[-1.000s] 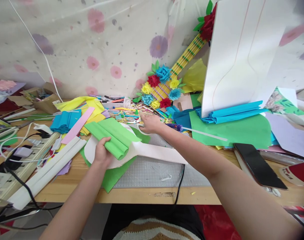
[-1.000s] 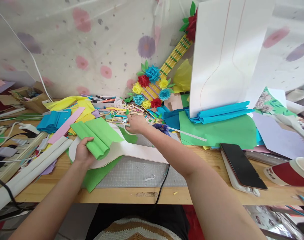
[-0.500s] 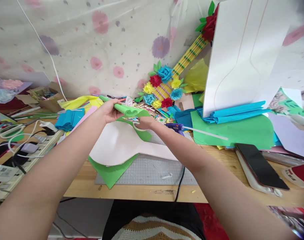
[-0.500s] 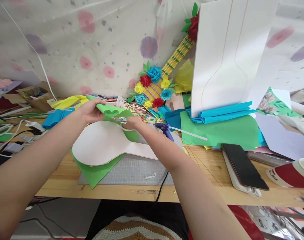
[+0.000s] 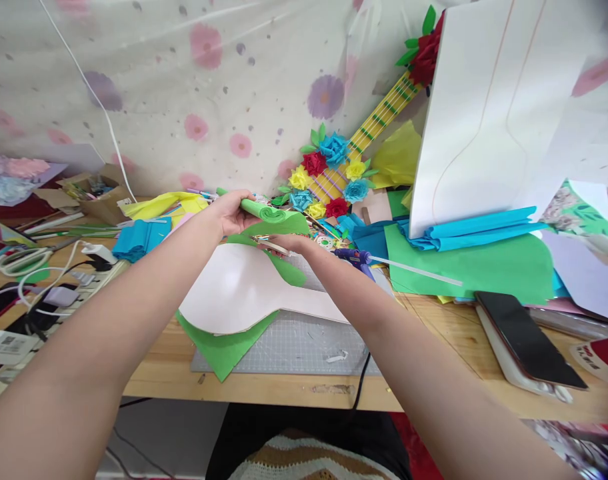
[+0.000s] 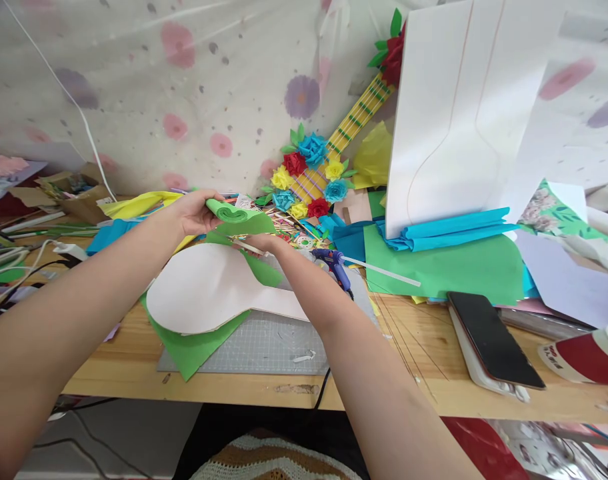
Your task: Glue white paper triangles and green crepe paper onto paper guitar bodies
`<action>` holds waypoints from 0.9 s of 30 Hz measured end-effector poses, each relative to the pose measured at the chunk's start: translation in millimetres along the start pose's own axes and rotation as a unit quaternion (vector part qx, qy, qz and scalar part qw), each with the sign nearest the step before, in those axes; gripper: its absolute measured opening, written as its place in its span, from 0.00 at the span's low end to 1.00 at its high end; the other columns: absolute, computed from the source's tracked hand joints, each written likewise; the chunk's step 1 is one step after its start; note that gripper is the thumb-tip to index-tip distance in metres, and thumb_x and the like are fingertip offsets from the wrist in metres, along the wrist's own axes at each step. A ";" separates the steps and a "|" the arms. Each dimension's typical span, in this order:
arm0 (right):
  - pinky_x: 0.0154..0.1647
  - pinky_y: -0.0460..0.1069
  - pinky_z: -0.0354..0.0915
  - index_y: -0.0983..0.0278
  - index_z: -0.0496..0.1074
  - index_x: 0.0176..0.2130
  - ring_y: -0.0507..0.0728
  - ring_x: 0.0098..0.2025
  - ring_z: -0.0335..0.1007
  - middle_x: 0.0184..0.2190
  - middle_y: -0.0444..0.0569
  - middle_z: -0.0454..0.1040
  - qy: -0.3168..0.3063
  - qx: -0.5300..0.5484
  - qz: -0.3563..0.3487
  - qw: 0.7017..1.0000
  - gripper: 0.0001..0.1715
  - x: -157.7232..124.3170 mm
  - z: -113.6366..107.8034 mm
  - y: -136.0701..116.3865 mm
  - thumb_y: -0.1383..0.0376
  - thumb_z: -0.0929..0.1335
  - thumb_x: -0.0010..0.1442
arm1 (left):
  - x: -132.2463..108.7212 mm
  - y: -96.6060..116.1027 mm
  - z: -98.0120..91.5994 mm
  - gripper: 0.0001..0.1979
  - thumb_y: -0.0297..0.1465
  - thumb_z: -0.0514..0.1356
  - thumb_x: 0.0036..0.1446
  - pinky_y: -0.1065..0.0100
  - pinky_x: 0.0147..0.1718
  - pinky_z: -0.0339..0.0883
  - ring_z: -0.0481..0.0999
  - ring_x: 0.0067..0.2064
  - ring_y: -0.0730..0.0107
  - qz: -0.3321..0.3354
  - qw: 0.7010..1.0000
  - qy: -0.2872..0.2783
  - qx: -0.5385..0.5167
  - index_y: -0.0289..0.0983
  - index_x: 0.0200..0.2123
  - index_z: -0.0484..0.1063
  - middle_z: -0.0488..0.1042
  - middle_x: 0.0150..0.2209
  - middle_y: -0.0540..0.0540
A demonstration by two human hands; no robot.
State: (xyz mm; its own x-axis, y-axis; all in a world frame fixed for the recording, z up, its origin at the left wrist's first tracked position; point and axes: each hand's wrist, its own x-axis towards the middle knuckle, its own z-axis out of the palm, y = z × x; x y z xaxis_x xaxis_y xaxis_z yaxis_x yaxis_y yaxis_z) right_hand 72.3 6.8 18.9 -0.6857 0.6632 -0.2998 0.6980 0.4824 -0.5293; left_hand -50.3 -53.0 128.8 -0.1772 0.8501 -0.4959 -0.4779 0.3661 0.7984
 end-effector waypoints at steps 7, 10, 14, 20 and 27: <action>0.14 0.41 0.55 0.64 0.65 0.31 0.45 0.14 0.56 0.17 0.38 0.62 -0.115 0.354 0.048 0.927 0.21 19.2 2.9 23.5 0.49 0.65 0.59 | 7.0 4.6 -1.3 0.14 0.17 0.56 0.47 0.69 0.21 0.74 0.73 0.19 0.69 -0.031 0.997 -0.073 0.008 0.29 0.39 0.71 0.71 0.19 0.47; 0.11 0.41 0.53 0.65 0.63 0.27 0.45 0.13 0.56 0.17 0.38 0.62 -0.122 0.385 0.057 0.913 0.23 22.6 4.4 26.5 0.48 0.64 0.60 | 7.3 4.0 0.2 0.13 0.18 0.55 0.48 0.70 0.19 0.73 0.73 0.19 0.67 -0.039 0.996 -0.076 0.012 0.31 0.38 0.70 0.70 0.18 0.47; 0.10 0.41 0.52 0.65 0.61 0.25 0.45 0.12 0.55 0.15 0.38 0.61 -0.122 0.393 0.047 0.910 0.23 20.3 5.3 23.4 0.51 0.63 0.62 | 6.6 1.7 2.5 0.13 0.18 0.54 0.48 0.70 0.19 0.73 0.73 0.19 0.68 -0.026 0.998 -0.061 0.003 0.33 0.38 0.70 0.70 0.18 0.48; 0.10 0.40 0.52 0.65 0.61 0.26 0.45 0.12 0.54 0.15 0.38 0.60 -0.113 0.406 0.036 0.906 0.21 20.8 6.8 23.1 0.53 0.63 0.64 | 5.0 0.5 4.9 0.13 0.17 0.55 0.47 0.71 0.20 0.73 0.73 0.19 0.69 -0.014 0.999 -0.052 0.007 0.31 0.37 0.69 0.70 0.18 0.48; 0.11 0.41 0.52 0.64 0.62 0.28 0.45 0.12 0.51 0.15 0.37 0.59 -0.108 0.380 0.016 0.919 0.20 22.5 5.1 25.4 0.51 0.65 0.61 | 1.7 -0.1 9.0 0.11 0.17 0.55 0.48 0.72 0.21 0.73 0.72 0.20 0.71 -0.003 0.999 -0.040 0.015 0.31 0.35 0.69 0.69 0.18 0.49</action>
State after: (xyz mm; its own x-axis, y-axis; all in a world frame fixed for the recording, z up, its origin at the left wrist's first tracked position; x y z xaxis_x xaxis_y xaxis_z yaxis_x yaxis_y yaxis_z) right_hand 73.6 31.1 -5.4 -0.7502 0.5011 -0.4314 0.4288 -0.1281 -0.8943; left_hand -42.8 -48.2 130.9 -0.1048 0.8753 -0.4721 -0.4525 0.3807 0.8064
